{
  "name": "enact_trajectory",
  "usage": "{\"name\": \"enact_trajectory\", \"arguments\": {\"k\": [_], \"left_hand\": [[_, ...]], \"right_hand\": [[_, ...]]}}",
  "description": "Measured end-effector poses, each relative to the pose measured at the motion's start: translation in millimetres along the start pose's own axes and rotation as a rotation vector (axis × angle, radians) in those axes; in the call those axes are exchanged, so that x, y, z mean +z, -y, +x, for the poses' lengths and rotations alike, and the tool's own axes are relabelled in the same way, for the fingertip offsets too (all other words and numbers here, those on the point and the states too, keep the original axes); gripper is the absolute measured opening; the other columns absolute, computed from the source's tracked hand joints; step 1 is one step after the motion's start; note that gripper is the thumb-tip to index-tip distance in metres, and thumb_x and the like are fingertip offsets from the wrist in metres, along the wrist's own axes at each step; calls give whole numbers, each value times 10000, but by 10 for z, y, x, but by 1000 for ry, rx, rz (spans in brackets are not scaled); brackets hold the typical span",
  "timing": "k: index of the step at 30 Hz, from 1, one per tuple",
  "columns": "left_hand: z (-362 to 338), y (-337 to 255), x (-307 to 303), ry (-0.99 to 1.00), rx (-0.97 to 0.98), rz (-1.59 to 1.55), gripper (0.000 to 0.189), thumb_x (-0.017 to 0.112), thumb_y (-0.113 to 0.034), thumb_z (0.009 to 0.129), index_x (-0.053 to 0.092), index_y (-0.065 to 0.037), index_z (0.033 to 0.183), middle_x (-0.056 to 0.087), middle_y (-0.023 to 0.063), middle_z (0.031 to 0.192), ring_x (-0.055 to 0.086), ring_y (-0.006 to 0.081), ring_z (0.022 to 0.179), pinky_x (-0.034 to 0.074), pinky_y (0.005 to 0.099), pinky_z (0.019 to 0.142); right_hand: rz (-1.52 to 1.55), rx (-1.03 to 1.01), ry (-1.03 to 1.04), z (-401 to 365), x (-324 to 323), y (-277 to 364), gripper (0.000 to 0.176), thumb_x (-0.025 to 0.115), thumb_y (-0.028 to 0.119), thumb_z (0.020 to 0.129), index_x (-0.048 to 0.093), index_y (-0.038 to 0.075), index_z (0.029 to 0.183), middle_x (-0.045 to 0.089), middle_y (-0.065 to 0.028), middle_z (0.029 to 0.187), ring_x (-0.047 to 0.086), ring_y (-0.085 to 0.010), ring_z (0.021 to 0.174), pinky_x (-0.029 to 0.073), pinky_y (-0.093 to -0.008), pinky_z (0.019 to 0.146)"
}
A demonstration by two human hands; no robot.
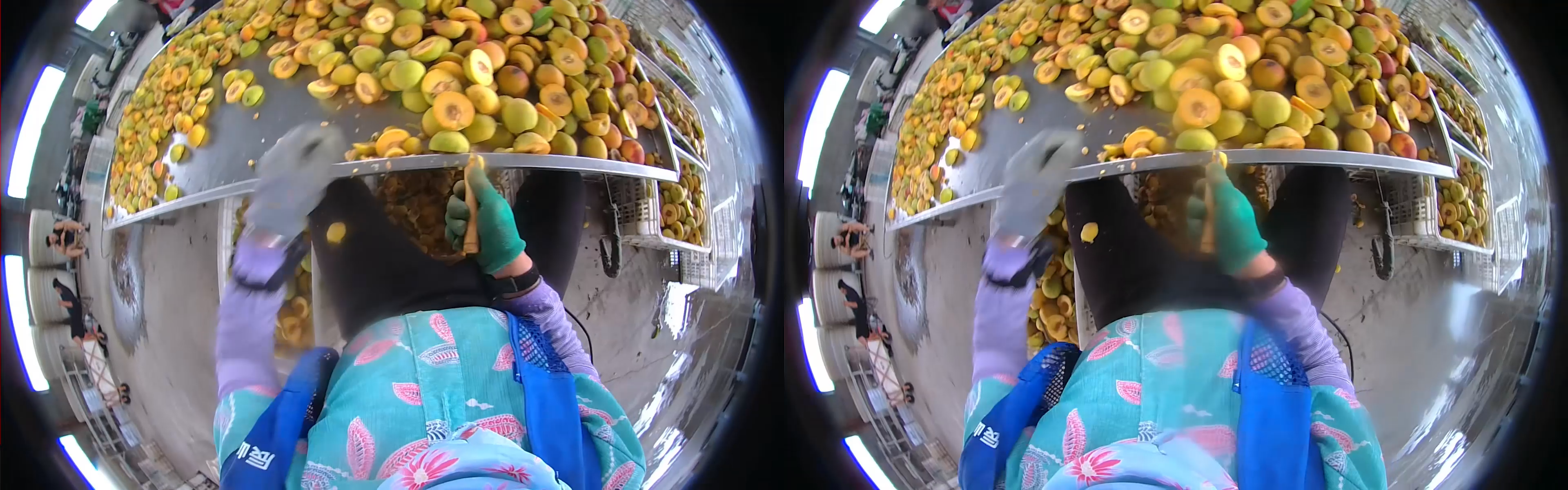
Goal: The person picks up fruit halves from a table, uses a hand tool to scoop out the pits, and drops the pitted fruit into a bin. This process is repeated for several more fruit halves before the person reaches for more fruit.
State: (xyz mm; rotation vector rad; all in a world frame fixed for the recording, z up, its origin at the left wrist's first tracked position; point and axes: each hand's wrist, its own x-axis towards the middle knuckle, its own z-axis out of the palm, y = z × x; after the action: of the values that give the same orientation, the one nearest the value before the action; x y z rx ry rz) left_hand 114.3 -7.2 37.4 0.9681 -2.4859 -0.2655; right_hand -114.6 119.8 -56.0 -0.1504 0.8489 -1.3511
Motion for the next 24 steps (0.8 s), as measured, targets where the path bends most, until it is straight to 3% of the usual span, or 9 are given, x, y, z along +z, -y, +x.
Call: {"name": "enact_trajectory", "arguments": {"k": [4,8,9,13,14,16,19,22,24], "left_hand": [[1221,-469,1046,258,9,-70,573,646,-431,745,569,-20,1138,540,262,1180,532,387,1116,444,435,913],[1354,-278,1219,310,230,-41,451,665,-293,785,564,13,1101,598,173,996,604,297,937,501,380,784],[1222,-459,977,363,-207,-349,361,677,-209,800,582,-4,1082,621,111,960,622,184,848,520,312,667],[644,-369,863,171,-632,-1384,334,657,-113,819,607,-42,1142,667,86,1038,652,158,893,542,259,711],[506,-363,872,115,-372,-1053,333,650,-80,828,605,-48,1156,668,82,1052,653,174,931,541,273,759],[309,-488,837,-75,-28,-429,332,642,-29,839,605,-55,1168,668,78,1074,651,198,985,537,300,829],[216,-560,973,-98,-121,-527,293,613,-83,875,605,-46,1166,668,79,1070,649,193,960,532,300,829],[252,-552,1072,-105,-522,-1428,277,536,-172,942,602,-25,1167,665,88,1062,638,167,948,523,290,828],[220,-615,1052,-186,-313,-971,315,457,-231,992,605,3,1143,663,97,1010,628,144,889,518,276,792]], "right_hand": [[-205,-294,-71,-41,-33,16,350,487,471,964,501,133,875,455,22,598,422,-93,460,343,-241,407],[-592,-605,-195,-37,-87,130,316,466,408,985,491,112,875,452,20,598,402,-76,454,323,-227,403],[-464,-551,-159,-115,98,226,320,463,408,985,489,109,876,451,20,595,398,-77,449,321,-227,401],[-261,-58,47,-43,239,448,267,493,327,979,536,74,905,485,16,643,433,-88,504,365,-239,463],[-236,113,83,-4,235,459,241,512,292,974,551,59,924,497,22,676,455,-94,536,386,-243,496],[-621,-321,-41,41,329,239,310,498,322,976,561,26,910,575,-58,668,549,-186,557,442,-329,534],[-1165,-638,-117,-27,342,52,333,513,326,968,559,5,892,604,-151,669,616,-274,617,466,-385,573],[-1079,-502,-78,-101,397,113,324,525,320,962,555,3,902,612,-184,694,610,-349,635,461,-406,573],[-1009,-593,-71,-37,378,4,333,529,330,959,555,2,904,608,-206,703,604,-376,644,455,-415,569]]}}
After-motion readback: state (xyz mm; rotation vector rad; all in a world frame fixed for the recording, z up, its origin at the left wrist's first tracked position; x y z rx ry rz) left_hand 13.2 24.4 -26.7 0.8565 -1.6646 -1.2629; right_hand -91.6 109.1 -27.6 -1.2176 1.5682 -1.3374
